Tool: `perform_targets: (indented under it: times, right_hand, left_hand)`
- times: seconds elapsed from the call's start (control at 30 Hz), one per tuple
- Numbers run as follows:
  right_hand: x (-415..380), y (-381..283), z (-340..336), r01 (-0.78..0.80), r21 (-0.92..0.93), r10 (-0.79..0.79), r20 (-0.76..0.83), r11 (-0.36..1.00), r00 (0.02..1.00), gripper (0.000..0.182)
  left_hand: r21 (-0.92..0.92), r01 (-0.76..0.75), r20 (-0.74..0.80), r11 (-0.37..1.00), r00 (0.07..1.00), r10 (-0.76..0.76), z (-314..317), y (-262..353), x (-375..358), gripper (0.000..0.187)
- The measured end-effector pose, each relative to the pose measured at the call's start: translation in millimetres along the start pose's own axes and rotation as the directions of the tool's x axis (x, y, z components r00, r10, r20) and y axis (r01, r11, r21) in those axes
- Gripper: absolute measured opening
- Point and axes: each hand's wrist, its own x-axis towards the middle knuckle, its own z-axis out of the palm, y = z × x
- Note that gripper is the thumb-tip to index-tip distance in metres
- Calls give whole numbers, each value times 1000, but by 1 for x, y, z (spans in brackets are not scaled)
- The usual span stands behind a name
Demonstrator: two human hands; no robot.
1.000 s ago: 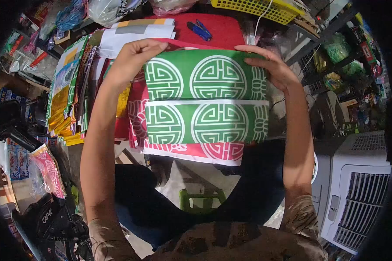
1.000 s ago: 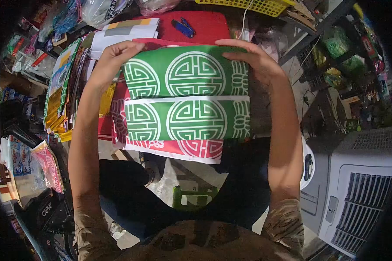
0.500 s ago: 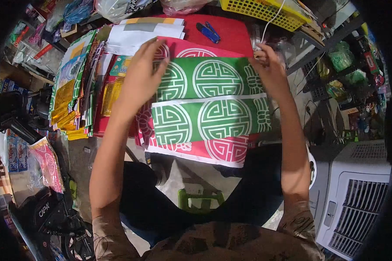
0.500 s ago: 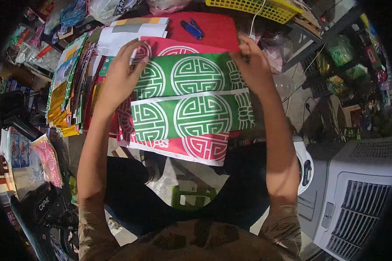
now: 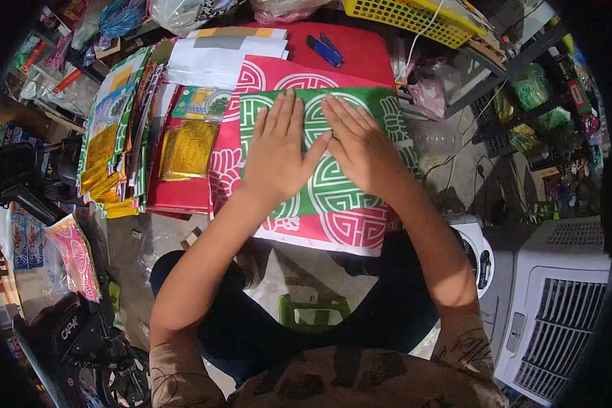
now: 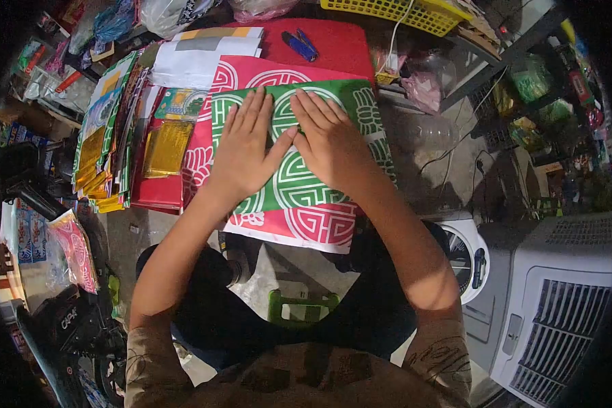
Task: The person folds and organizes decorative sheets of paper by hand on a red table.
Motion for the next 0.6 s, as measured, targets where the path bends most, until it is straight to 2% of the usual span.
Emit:
perform_targets:
  times: [0.07, 0.27, 0.37, 0.47, 0.57, 0.6]
  right_hand:
    - [-1, 0, -3, -33, -15, 33, -7, 999, 999, 64]
    - [-2, 8, -1, -82, -40, 82, -19, 996, 996, 72]
    - [-1, 8, -1, -92, -25, 91, -12, 995, 996, 74]
    - [-1, 8, -1, -102, -21, 102, -11, 995, 995, 74]
    - [0, 8, -4, -112, 6, 112, -4, 994, 994, 74]
    - [0, 8, -5, -109, 22, 109, 3, 994, 994, 74]
  left_hand:
    - [9, 30, 19, 999, 999, -31, 0, -3, -2, 82]
    - [9, 59, 13, 998, 998, -59, 6, -9, -2, 83]
    - [131, 36, -142, 991, 990, -17, -2, -11, -6, 77]
    - [45, 237, -35, 971, 971, -235, -51, -27, 2, 68]
    - [-51, 388, 18, 920, 922, -388, -75, -63, 5, 58]
    - [-113, 363, 80, 925, 931, -356, -76, -72, 6, 57]
